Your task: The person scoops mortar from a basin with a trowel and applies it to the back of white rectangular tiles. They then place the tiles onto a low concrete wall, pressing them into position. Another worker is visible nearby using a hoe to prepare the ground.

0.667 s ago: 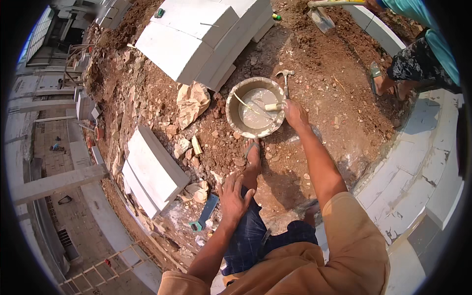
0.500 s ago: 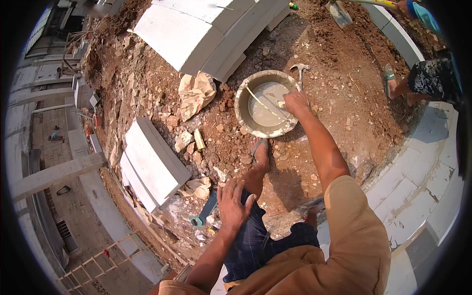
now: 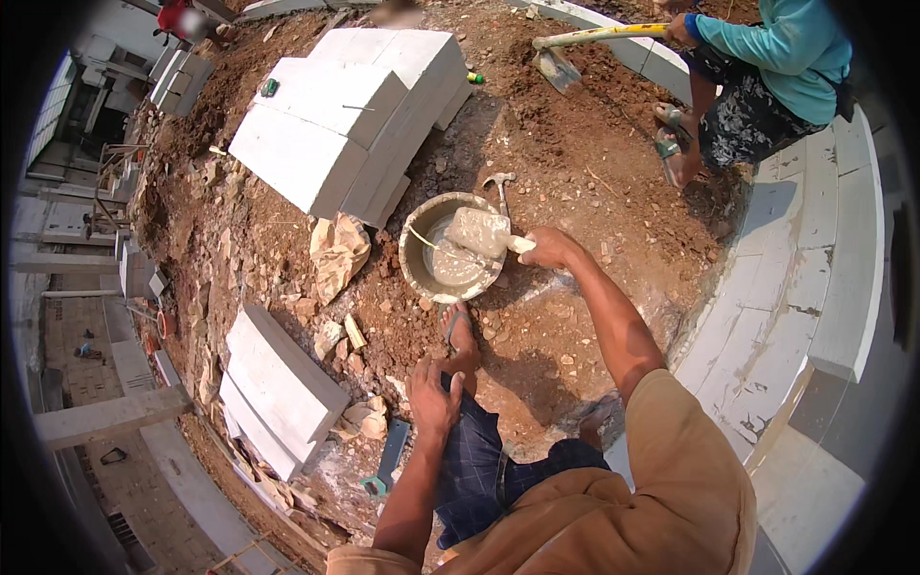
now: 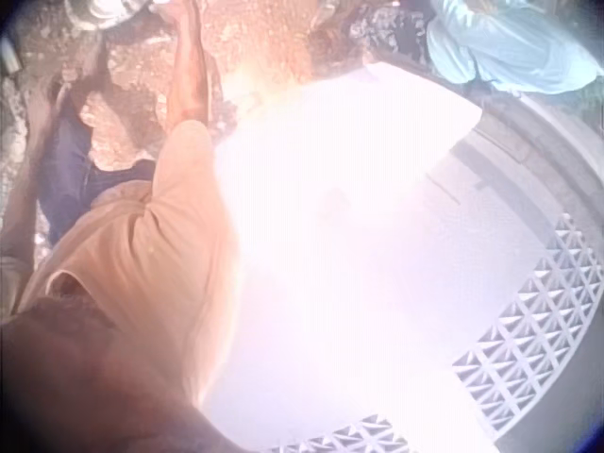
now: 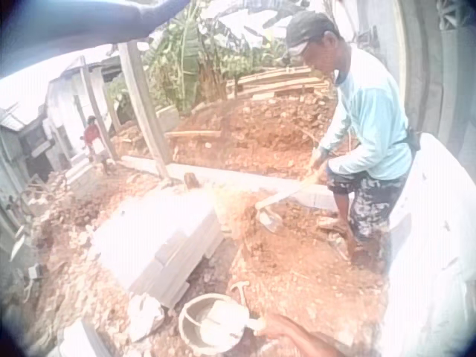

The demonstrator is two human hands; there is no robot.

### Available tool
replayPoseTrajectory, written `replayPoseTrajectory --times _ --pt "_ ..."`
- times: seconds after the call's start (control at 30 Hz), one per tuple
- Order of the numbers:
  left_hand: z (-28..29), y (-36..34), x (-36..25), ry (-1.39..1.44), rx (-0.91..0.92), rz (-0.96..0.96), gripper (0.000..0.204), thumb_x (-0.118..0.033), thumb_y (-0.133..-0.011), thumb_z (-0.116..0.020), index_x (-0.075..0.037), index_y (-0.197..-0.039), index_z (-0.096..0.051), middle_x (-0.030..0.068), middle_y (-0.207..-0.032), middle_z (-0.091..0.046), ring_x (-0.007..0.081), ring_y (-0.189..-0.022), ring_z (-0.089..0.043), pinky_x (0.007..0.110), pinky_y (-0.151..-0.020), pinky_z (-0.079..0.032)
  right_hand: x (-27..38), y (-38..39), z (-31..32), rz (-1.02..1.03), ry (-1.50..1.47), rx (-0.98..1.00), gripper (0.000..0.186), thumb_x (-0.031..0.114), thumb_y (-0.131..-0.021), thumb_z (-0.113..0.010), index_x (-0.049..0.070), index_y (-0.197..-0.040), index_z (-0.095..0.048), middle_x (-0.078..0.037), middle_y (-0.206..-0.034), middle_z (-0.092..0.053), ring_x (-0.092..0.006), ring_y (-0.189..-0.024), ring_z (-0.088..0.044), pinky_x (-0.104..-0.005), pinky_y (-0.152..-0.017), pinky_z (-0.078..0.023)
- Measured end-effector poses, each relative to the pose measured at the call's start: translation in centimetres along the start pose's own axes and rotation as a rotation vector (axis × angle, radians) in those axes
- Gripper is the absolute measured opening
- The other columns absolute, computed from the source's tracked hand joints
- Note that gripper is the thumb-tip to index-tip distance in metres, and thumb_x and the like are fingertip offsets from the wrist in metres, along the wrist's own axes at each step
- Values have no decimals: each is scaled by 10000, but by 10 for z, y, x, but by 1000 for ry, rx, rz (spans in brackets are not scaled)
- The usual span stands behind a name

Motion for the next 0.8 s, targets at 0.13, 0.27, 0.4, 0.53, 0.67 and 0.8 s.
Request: replayPoseTrajectory --times 0.13,0.27,0.4,0.53,0.67,0.8 --pt "-18 -1 -31 168 -97 -182 530 -349 -916 -690 47 -1252 -591 286 -1293 -591 464 -1207 -548 515 -1055 -419 -49 165 6 59 -506 -140 430 331 -803 -758 21 -1092 -690 -98 -790 -680 -211 -723 -630 -401 -673 -495" --pt "-28 -20 -63 348 -135 -253 684 -480 -1006 -559 89 -1380 -487 299 -1384 -524 404 -1265 -519 468 -1071 -412 -115 362 -18 5 -651 -352 465 362 -794 -740 13 -1094 -671 -116 -810 -672 -225 -729 -627 -406 -669 -490" --pt "-51 -54 -84 329 -95 -208 722 -502 -985 -582 67 -1417 -479 287 -1348 -566 425 -1155 -601 492 -1009 -457 -188 543 -99 -175 -758 -652 554 417 -804 -748 2 -1157 -650 -155 -967 -689 -251 -868 -650 -395 -779 -505" --pt "-80 -76 -97 230 -60 -239 697 -492 -956 -631 26 -1408 -511 271 -1294 -619 431 -1125 -624 486 -970 -477 -214 702 -198 -527 -816 -998 688 390 -803 -770 -25 -1322 -590 -204 -1177 -683 -294 -1052 -663 -375 -929 -508" --pt "-126 -91 -126 175 97 -279 615 -389 -945 -680 17 -1384 -535 262 -1292 -625 428 -1124 -622 486 -957 -478 -206 814 -297 -858 -838 -1310 612 322 -783 -811 49 -1299 -628 -205 -1208 -679 -337 -1099 -663 -401 -941 -510" --pt "-157 -74 -191 -161 121 -719 594 -357 -961 -666 47 -1372 -524 278 -1306 -592 445 -1115 -613 491 -968 -479 -176 885 -349 -1183 -521 -1402 575 277 -812 -773 88 -1324 -595 -153 -1246 -665 -356 -1110 -647 -421 -956 -516"
Point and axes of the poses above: each hand's wrist, its own y-axis away from the middle knuckle, its own z-axis out of the back of the hand, x = y × z, the point moved 6 cm from there along -y, towards the middle knuckle
